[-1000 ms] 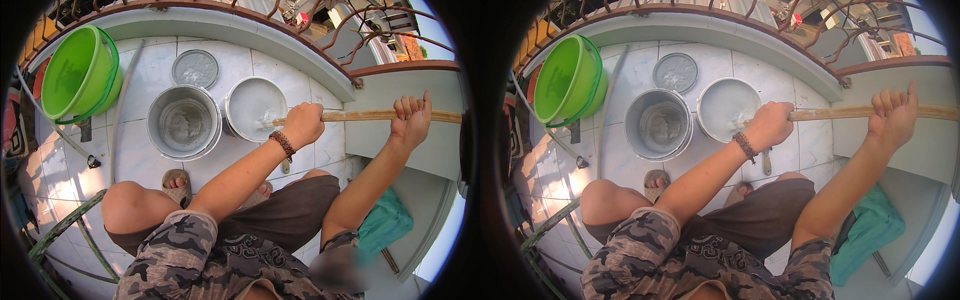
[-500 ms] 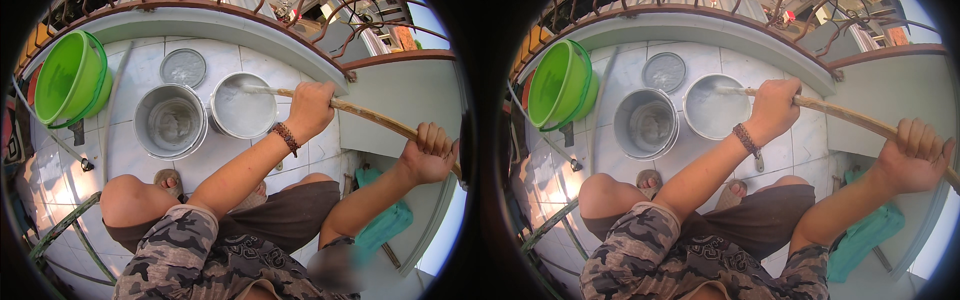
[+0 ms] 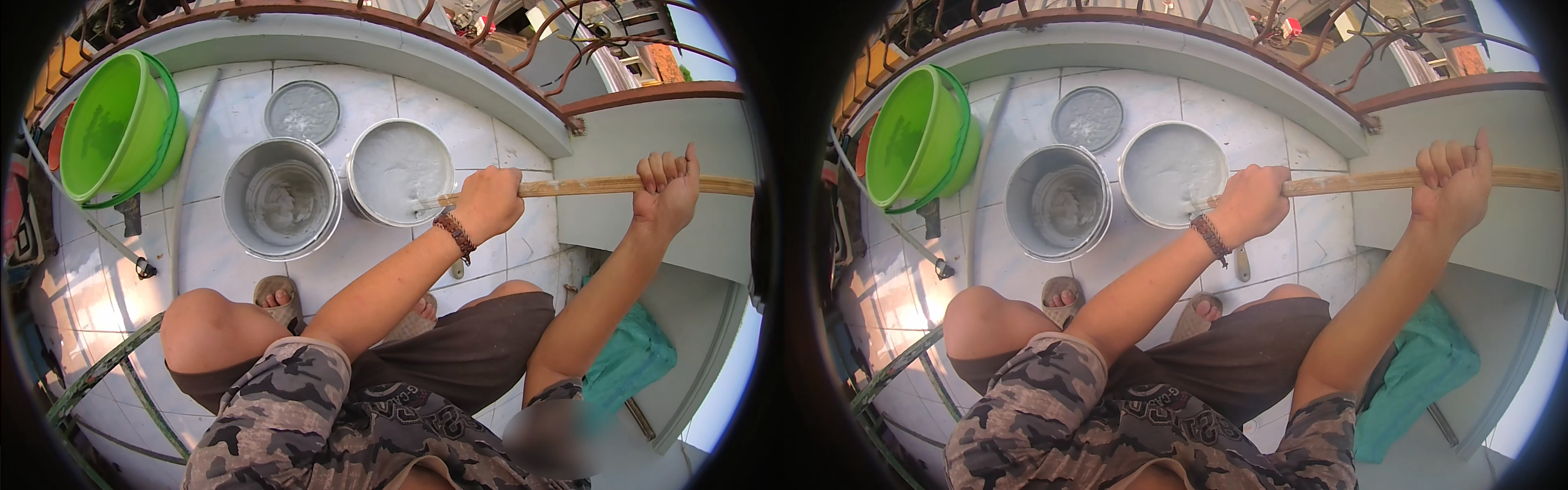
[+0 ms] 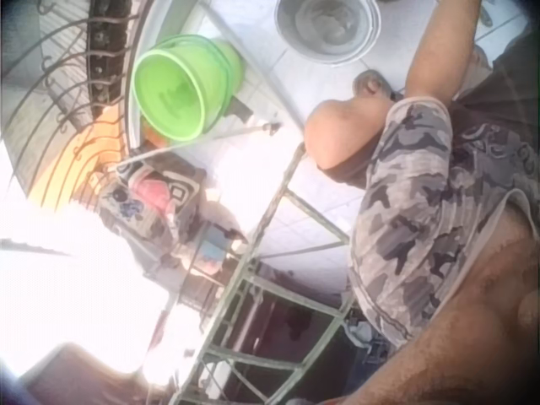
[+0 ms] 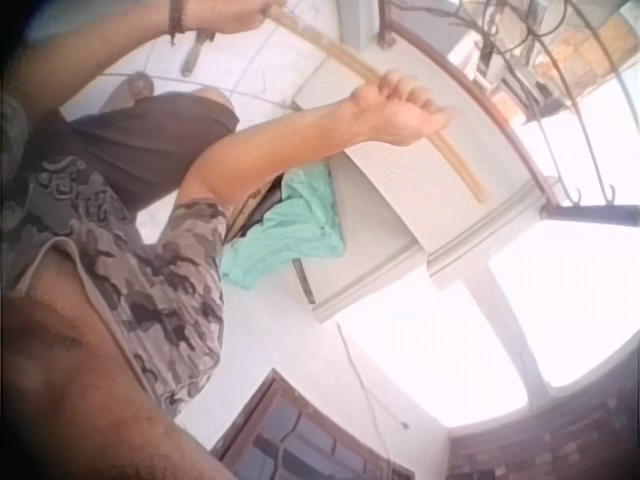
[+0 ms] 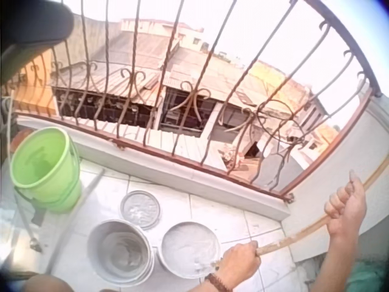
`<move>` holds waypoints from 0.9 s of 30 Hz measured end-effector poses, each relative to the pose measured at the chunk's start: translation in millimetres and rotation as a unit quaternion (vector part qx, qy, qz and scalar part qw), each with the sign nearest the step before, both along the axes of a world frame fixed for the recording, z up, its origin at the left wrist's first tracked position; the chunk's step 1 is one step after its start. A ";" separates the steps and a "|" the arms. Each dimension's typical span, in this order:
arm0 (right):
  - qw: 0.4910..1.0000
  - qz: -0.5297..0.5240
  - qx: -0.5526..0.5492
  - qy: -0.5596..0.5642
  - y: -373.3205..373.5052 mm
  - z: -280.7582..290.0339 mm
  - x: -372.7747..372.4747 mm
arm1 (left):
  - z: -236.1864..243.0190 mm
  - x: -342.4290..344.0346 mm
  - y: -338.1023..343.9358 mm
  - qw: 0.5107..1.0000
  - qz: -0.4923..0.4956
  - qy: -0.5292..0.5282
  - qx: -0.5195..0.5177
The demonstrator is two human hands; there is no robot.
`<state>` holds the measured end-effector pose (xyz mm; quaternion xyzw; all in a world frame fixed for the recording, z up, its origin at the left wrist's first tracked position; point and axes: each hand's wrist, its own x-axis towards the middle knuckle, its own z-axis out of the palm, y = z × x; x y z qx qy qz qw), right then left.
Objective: The person sits on a tiled balcony floor and mixes a white liquid in a metal bucket using a wooden stick. They pour water from a green bucket into the mixture and continue stirring.
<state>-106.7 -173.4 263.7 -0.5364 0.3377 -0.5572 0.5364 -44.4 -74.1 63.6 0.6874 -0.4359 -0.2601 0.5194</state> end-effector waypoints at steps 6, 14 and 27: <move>0.998 -0.036 0.008 -0.049 -27.2 21.3 -54.7 | 30.7 -15.0 -3.9 0.996 0.025 -0.042 -0.076; 0.976 0.180 -0.055 -0.113 -32.5 94.2 -198.2 | 84.5 -48.2 -3.7 0.974 0.013 -0.091 -0.206; 0.935 0.287 -0.182 -0.101 28.9 57.7 -104.7 | 45.2 -22.2 -23.8 0.963 0.105 -0.061 -0.241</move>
